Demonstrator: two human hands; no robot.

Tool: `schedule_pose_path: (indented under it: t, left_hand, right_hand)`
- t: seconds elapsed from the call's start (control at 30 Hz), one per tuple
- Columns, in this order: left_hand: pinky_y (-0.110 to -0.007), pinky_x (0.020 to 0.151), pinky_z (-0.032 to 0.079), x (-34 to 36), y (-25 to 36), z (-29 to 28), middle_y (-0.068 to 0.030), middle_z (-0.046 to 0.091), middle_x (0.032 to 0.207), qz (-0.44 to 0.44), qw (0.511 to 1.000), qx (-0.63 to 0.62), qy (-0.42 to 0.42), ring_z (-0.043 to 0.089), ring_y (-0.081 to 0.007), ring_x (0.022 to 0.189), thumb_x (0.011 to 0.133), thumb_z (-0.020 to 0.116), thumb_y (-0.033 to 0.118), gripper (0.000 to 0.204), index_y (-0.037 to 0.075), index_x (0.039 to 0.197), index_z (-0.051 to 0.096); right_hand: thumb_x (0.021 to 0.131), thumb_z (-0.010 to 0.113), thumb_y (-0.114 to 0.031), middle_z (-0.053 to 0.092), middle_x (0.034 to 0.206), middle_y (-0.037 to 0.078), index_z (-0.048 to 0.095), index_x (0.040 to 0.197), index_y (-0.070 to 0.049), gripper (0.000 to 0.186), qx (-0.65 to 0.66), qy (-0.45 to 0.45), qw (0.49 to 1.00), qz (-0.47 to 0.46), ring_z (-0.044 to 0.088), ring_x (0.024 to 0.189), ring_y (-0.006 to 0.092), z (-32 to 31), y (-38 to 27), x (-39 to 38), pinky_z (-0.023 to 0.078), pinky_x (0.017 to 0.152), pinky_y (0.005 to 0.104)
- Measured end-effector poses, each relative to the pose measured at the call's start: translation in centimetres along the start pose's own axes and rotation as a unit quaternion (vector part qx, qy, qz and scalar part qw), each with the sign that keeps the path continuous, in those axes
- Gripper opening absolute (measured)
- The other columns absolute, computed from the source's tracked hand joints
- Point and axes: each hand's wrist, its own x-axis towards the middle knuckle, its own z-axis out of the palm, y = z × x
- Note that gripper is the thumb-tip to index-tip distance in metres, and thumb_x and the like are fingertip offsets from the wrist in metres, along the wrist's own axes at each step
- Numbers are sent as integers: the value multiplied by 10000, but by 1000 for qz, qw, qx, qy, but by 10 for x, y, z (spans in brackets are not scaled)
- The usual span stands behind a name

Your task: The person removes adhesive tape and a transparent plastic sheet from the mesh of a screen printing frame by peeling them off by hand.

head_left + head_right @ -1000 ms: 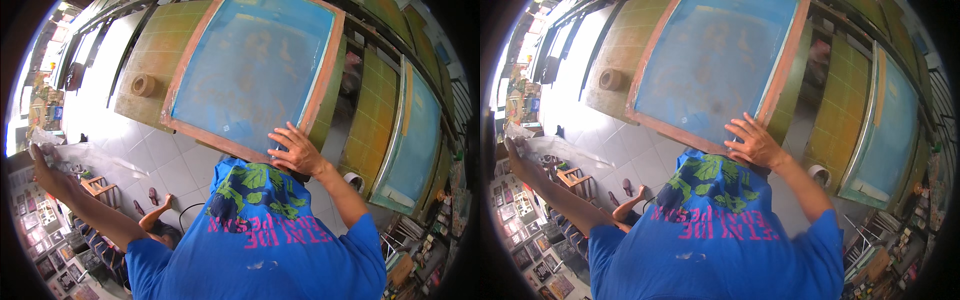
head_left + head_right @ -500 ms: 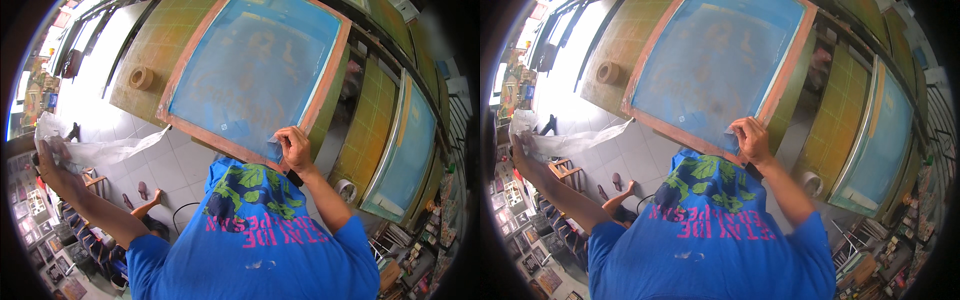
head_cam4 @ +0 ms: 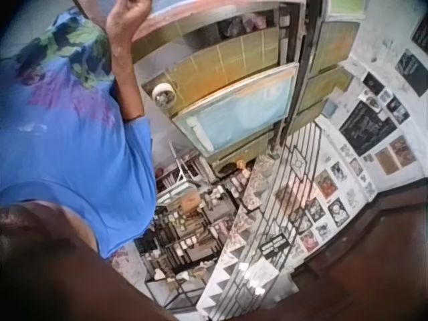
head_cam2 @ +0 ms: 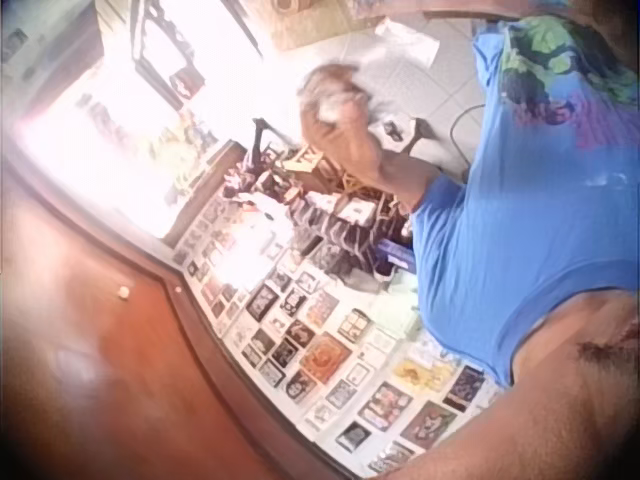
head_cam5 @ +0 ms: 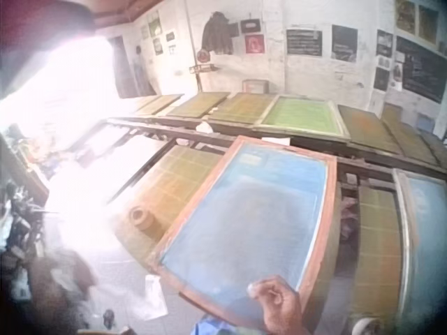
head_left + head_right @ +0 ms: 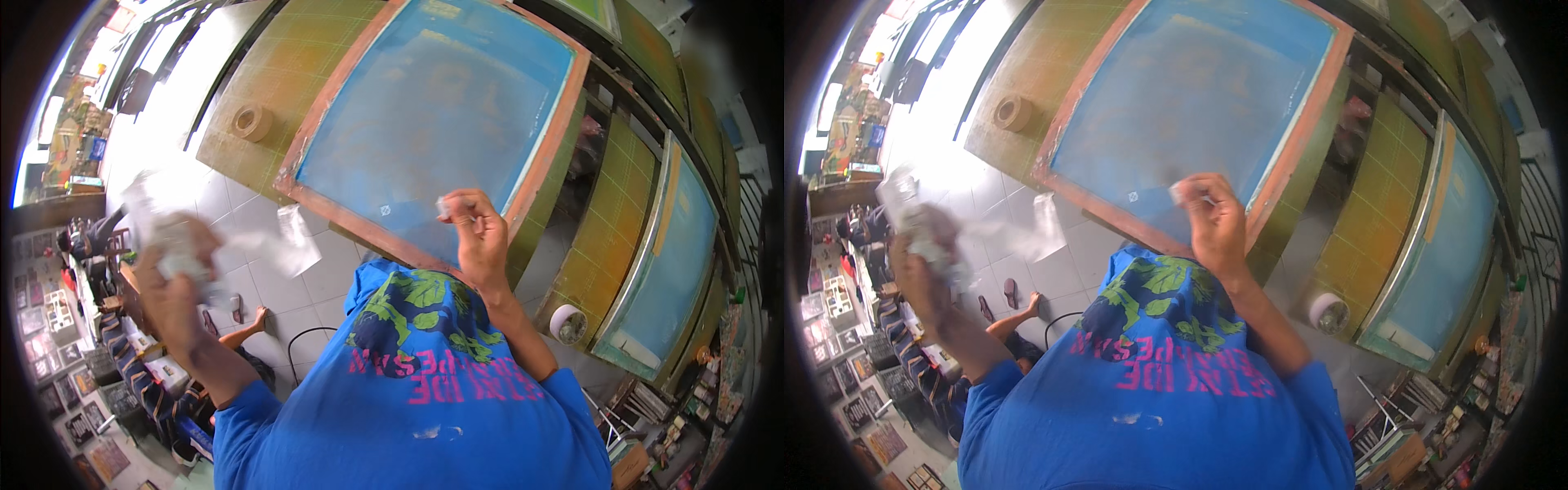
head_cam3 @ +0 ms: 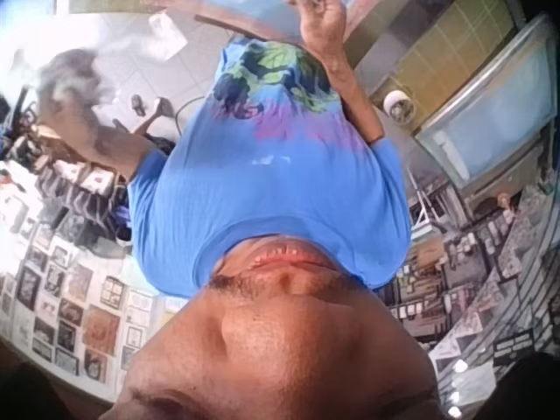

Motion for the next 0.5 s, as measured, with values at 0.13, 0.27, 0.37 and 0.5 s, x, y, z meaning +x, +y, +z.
schedule_pose_path:
  t: [0.13,0.27,0.37,0.5]
  left_hand:
    - [-298,796,488,-2,13,51,-174,632,1223,-60,996,64,4,613,-193,977,824,781,655,777,-36,1155,646]
    - [-316,839,506,-9,8,45,-195,624,1297,49,982,168,77,629,-228,1076,787,809,678,758,-36,983,647]
    - [-318,822,518,-26,8,68,-197,652,1220,2,989,-7,147,646,-225,1049,826,832,554,626,-40,915,656]
    - [-306,743,518,-46,-23,75,-124,705,889,-34,959,-177,219,655,-172,810,931,800,269,368,-69,1044,707]
  right_hand:
    - [975,747,-192,608,1127,37,704,1164,-45,243,13,-120,993,20,610,1025,120,54,-51,17,508,851,279]
    - [899,822,-224,546,1267,66,578,1375,-72,556,18,-202,979,14,559,1177,172,103,-71,27,483,929,323]
    - [841,875,-286,408,1441,130,349,1554,-92,907,16,-248,969,-5,483,1303,261,147,-61,8,457,1019,393]
    - [794,918,-337,187,1578,253,78,1634,-85,1214,115,-309,931,158,356,1447,372,180,-37,-19,393,1145,516]
